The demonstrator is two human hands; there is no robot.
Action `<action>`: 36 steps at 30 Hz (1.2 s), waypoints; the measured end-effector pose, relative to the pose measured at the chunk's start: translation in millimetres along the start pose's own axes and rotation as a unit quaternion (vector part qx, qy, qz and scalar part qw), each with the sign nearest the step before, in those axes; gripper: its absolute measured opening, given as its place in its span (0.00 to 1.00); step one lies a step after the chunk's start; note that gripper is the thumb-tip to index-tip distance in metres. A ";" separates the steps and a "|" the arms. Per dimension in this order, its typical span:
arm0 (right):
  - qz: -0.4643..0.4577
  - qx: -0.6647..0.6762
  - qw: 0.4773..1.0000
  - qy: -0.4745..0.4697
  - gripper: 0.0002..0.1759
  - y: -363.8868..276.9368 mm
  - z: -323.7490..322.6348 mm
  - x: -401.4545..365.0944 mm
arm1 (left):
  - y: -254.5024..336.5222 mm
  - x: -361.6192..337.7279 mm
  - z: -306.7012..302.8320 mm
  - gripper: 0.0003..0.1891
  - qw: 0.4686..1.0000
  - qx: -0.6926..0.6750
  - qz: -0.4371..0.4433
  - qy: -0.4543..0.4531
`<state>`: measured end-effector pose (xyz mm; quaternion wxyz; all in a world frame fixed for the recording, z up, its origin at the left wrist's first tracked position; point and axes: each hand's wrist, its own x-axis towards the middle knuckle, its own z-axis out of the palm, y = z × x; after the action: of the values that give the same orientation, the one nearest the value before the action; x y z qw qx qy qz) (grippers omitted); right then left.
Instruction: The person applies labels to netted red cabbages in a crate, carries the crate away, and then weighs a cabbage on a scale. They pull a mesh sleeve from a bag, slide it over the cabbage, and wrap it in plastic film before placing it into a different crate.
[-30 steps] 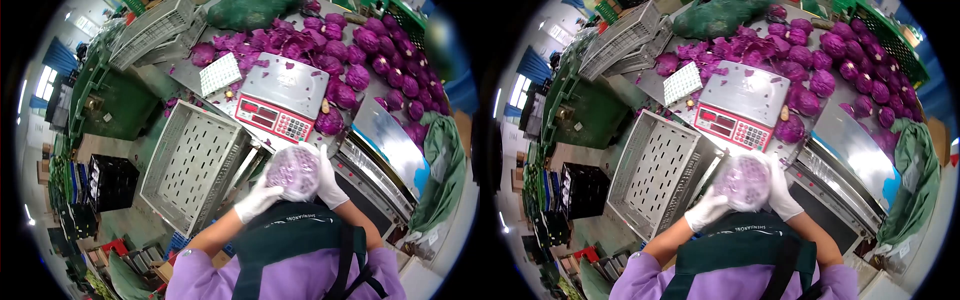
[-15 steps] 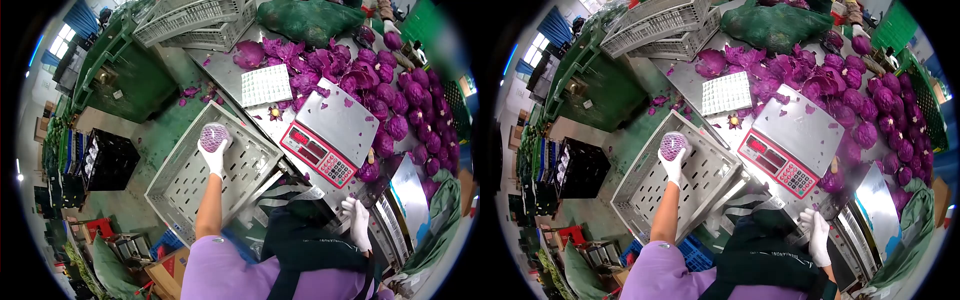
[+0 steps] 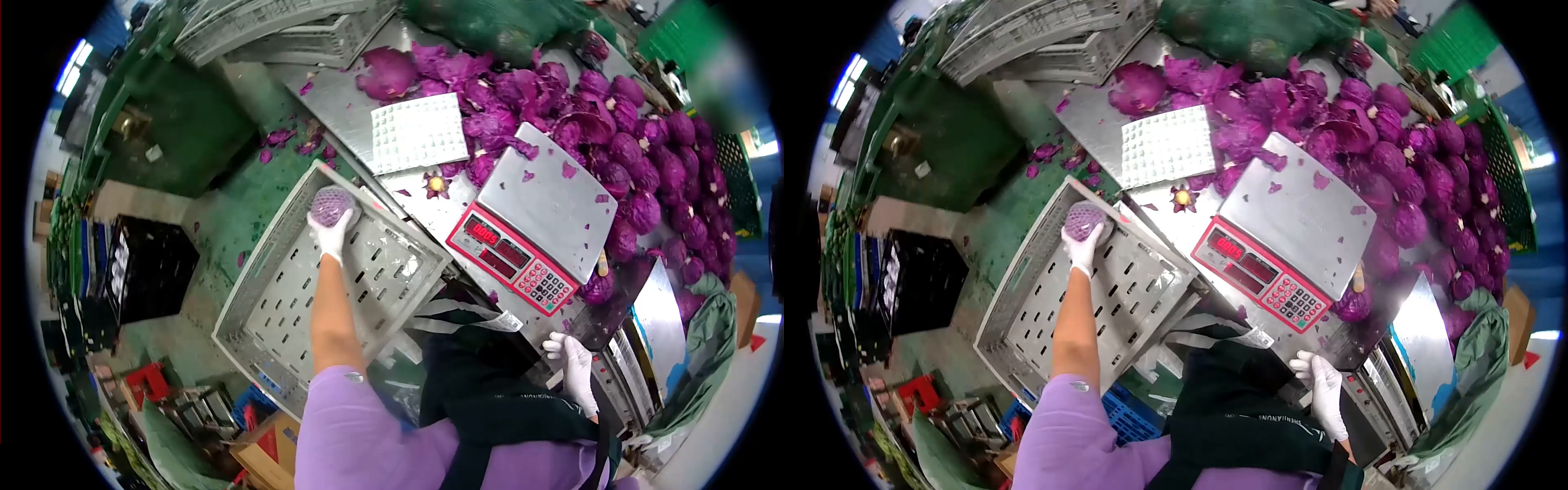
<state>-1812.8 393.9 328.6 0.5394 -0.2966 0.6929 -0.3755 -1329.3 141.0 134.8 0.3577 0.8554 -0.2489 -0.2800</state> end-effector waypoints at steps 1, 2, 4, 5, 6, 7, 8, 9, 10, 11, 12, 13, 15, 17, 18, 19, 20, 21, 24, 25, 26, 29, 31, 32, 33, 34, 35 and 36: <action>-0.005 -0.012 1.000 -0.002 0.20 -1.2 -0.1 0.6 | -11.6 8.3 -1.8 0.69 0.995 -0.080 0.036 -0.048; -0.025 -0.026 0.999 -0.014 0.20 -6.0 0.4 -1.1 | -35.6 30.5 6.4 0.70 0.998 -0.034 0.029 -0.035; -0.019 -0.021 1.000 -0.011 0.20 -12.7 1.5 -6.2 | -14.1 16.7 -5.9 0.72 0.984 -0.119 0.036 -0.127; -0.029 -0.009 0.999 -0.017 0.20 -10.5 -0.7 -7.1 | -34.3 44.7 10.6 0.68 0.995 -0.028 0.088 -0.040; -0.040 -0.001 0.999 -0.025 0.20 -8.9 -2.6 -7.5 | -0.7 17.5 2.5 0.63 0.996 0.012 0.090 0.016; -0.038 -0.001 0.999 -0.023 0.20 -12.1 -2.6 -10.2 | 32.4 -8.9 -1.1 0.58 0.979 0.116 0.110 0.129; -0.037 -0.004 0.999 -0.029 0.19 -14.1 -3.4 -12.2 | 64.2 -33.4 0.6 0.53 0.973 0.101 0.120 0.168; -0.054 -0.005 0.998 -0.029 0.19 -11.6 -6.6 -14.8 | 67.0 -25.5 15.1 0.48 0.957 0.081 0.182 0.209; -0.072 -0.007 0.997 -0.037 0.19 -8.2 -8.8 -16.9 | 119.6 -80.4 14.3 0.43 0.959 0.041 0.213 0.184; -0.058 -0.009 0.998 -0.033 0.19 -6.7 -12.0 -19.7 | 140.8 -96.1 29.6 0.42 0.940 0.024 0.292 0.177; -0.064 0.001 0.998 -0.019 0.19 -4.5 -18.3 -24.6 | 159.4 -111.6 41.5 0.41 0.914 0.009 0.367 0.172; -0.049 0.006 0.999 -0.014 0.19 -3.0 -24.0 -30.2 | 189.1 -143.4 53.3 0.38 0.896 -0.061 0.423 0.123; -0.017 0.013 1.000 -0.002 0.19 -7.4 -40.3 -46.0 | 234.9 -206.2 89.2 0.36 0.853 -0.138 0.500 0.049; -0.025 0.037 0.999 0.008 0.18 -7.8 -64.2 -60.3 | 275.2 -277.6 127.1 0.36 0.820 -0.247 0.504 -0.117; -0.028 0.051 0.998 0.013 0.18 -6.5 -78.0 -66.6 | 291.9 -303.1 142.8 0.36 0.798 -0.243 0.495 -0.241; -0.037 0.038 0.998 0.025 0.18 -4.0 -92.8 -73.0 | 304.3 -339.9 165.4 0.35 0.774 -0.247 0.505 -0.292; -0.040 0.044 0.998 0.030 0.18 -4.4 -104.6 -80.6 | 312.1 -368.4 190.5 0.35 0.750 -0.247 0.464 -0.402; -0.051 0.063 0.995 0.053 0.17 -6.4 -116.6 -88.1 | 317.4 -392.6 221.2 0.36 0.720 -0.257 0.379 -0.522; -0.073 0.115 0.985 0.104 0.16 -6.2 -153.2 -102.2 | 317.5 -457.9 318.8 0.53 0.740 -0.094 0.281 -0.604; -0.078 0.090 0.984 0.130 0.16 -12.9 -165.6 -109.7 | 311.0 -474.1 348.8 0.58 0.749 -0.050 0.295 -0.591; -0.084 0.065 0.982 0.154 0.15 -18.3 -178.8 -114.3 | 308.3 -490.4 364.2 0.64 0.739 -0.037 0.293 -0.605; -0.102 0.053 0.969 0.218 0.13 -5.5 -212.8 -125.6 | 294.6 -509.3 430.7 0.74 0.811 0.111 0.291 -0.495; -0.112 0.052 0.957 0.264 0.12 10.1 -231.1 -131.1 | 298.9 -525.4 440.9 0.74 0.834 0.102 0.302 -0.451; -0.113 0.056 0.957 0.263 0.12 17.4 -239.8 -130.8 | 300.5 -526.0 450.5 0.73 0.840 0.118 0.314 -0.428; -0.103 0.083 0.951 0.281 0.12 24.1 -247.3 -131.6 | 301.0 -520.8 456.0 0.69 0.821 0.066 0.329 -0.461; -0.090 0.110 0.945 0.296 0.12 29.1 -253.5 -133.5 | 305.7 -518.8 456.9 0.62 0.807 0.041 0.325 -0.492; -0.080 0.092 0.945 0.303 0.12 25.8 -261.3 -134.4 | 302.6 -516.5 453.0 0.61 0.805 0.039 0.324 -0.496; -0.080 0.095 0.946 0.299 0.12 27.0 -267.3 -133.4 | 304.2 -514.7 449.4 0.59 0.802 0.033 0.327 -0.499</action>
<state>-2040.1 570.9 412.3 0.3016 -0.1723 0.7572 -0.5531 -2063.4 62.3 254.3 0.2258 0.4764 -0.6668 -0.5267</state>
